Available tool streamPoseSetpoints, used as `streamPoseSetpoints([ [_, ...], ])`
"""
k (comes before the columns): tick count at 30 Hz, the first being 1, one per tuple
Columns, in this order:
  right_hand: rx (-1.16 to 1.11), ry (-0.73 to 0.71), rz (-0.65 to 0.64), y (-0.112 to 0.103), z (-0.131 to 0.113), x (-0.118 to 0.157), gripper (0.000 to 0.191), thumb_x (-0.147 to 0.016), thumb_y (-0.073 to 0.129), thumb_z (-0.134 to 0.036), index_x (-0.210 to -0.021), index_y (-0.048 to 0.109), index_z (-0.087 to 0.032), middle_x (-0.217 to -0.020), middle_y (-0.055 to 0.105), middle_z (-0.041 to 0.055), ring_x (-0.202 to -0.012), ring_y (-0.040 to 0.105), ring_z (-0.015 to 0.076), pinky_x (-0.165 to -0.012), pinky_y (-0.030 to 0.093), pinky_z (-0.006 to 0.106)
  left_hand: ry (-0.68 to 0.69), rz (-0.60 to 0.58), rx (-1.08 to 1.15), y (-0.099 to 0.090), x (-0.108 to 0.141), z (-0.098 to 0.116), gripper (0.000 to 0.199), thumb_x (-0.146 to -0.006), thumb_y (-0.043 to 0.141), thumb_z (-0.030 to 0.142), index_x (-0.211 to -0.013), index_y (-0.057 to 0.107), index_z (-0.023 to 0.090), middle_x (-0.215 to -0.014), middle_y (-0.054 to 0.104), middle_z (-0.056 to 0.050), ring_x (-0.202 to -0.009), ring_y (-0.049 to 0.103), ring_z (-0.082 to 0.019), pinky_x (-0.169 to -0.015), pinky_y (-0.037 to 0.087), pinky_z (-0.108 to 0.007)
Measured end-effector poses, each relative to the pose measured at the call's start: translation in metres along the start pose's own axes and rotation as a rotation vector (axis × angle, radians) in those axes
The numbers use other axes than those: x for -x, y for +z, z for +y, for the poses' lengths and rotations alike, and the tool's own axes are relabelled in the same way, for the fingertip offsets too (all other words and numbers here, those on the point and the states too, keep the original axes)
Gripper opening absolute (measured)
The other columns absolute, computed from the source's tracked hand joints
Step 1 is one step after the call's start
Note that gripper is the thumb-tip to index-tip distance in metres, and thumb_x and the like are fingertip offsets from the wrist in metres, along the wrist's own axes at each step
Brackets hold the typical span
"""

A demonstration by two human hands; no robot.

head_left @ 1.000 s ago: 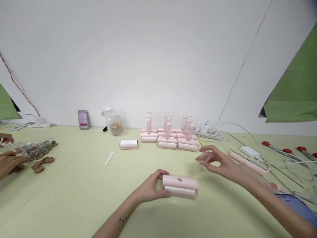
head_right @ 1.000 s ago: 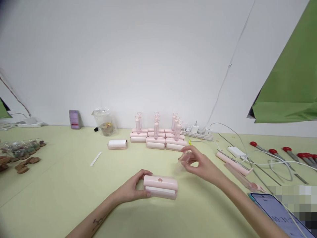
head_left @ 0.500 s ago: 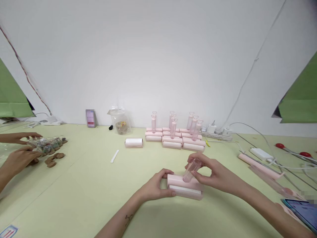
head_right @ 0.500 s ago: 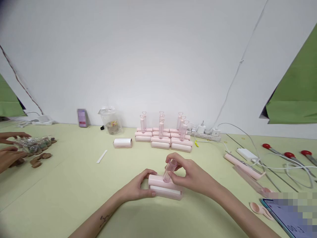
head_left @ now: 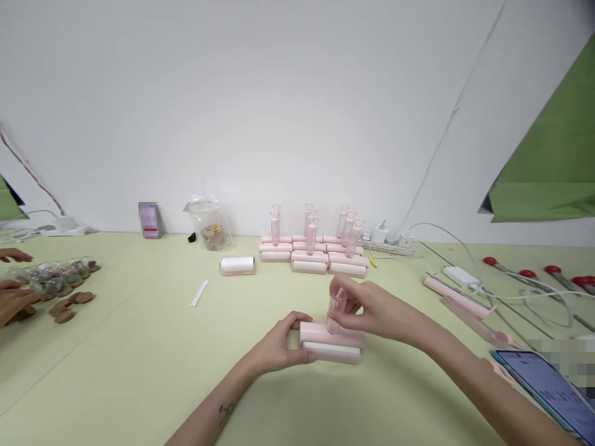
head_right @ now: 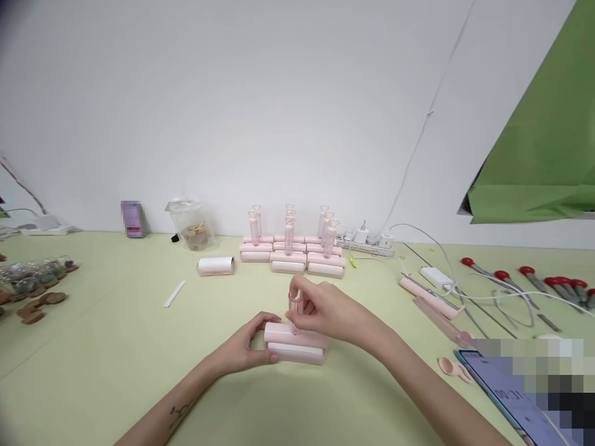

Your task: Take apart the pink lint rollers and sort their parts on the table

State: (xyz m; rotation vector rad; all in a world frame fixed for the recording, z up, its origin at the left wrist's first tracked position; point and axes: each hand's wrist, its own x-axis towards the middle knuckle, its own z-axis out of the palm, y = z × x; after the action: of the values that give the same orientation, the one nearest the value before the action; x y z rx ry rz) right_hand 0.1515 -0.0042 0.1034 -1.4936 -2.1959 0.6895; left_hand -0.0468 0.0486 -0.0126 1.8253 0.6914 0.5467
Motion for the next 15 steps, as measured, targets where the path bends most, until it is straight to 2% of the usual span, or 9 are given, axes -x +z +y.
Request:
streamPoseSetpoints([
  [5,0.113,0.023,0.092,0.006,0.0,-0.004,0.025,-0.076,0.046,-0.025,-0.064,0.024,-0.023,-0.053,0.046,-0.0076,-0.048,0.041,0.0097,-0.043,0.026,0.019,0.003,-0.004,-0.002,0.0,-0.001,0.001,0.051,-0.067,0.065,0.027,-0.111,0.042,0.021,-0.11,0.05,-0.004,-0.1,0.048,-0.019,-0.083,0.04,-0.028],
  [9,0.14,0.041,0.113,0.012,0.004,-0.005,0.025,-0.075,0.046,-0.026,-0.064,0.023,-0.023,-0.05,0.042,-0.0087,-0.045,0.035,0.0095,-0.041,0.023,0.019,-0.01,0.042,-0.075,0.004,0.003,0.005,0.045,-0.068,0.062,0.026,-0.109,0.043,0.021,-0.108,0.052,-0.003,-0.097,0.049,-0.02,-0.082,0.04,-0.029],
  [12,0.09,0.039,0.112,0.017,0.008,-0.004,0.02,-0.076,0.044,-0.026,-0.067,0.027,-0.024,-0.05,0.046,-0.0084,-0.045,0.039,0.0104,-0.042,0.025,0.019,-0.017,0.092,-0.142,0.006,0.007,0.009,0.044,-0.068,0.061,0.028,-0.108,0.044,0.022,-0.109,0.052,-0.003,-0.099,0.049,-0.021,-0.085,0.039,-0.03],
  [15,0.052,0.029,0.13,0.022,0.011,-0.005,0.014,-0.078,0.044,-0.028,-0.072,0.032,-0.024,-0.052,0.052,-0.0073,-0.048,0.047,0.0125,-0.044,0.031,0.021,-0.023,0.071,-0.117,0.006,0.008,0.009,0.046,-0.068,0.062,0.029,-0.11,0.044,0.022,-0.11,0.052,-0.003,-0.1,0.049,-0.021,-0.086,0.039,-0.03],
])
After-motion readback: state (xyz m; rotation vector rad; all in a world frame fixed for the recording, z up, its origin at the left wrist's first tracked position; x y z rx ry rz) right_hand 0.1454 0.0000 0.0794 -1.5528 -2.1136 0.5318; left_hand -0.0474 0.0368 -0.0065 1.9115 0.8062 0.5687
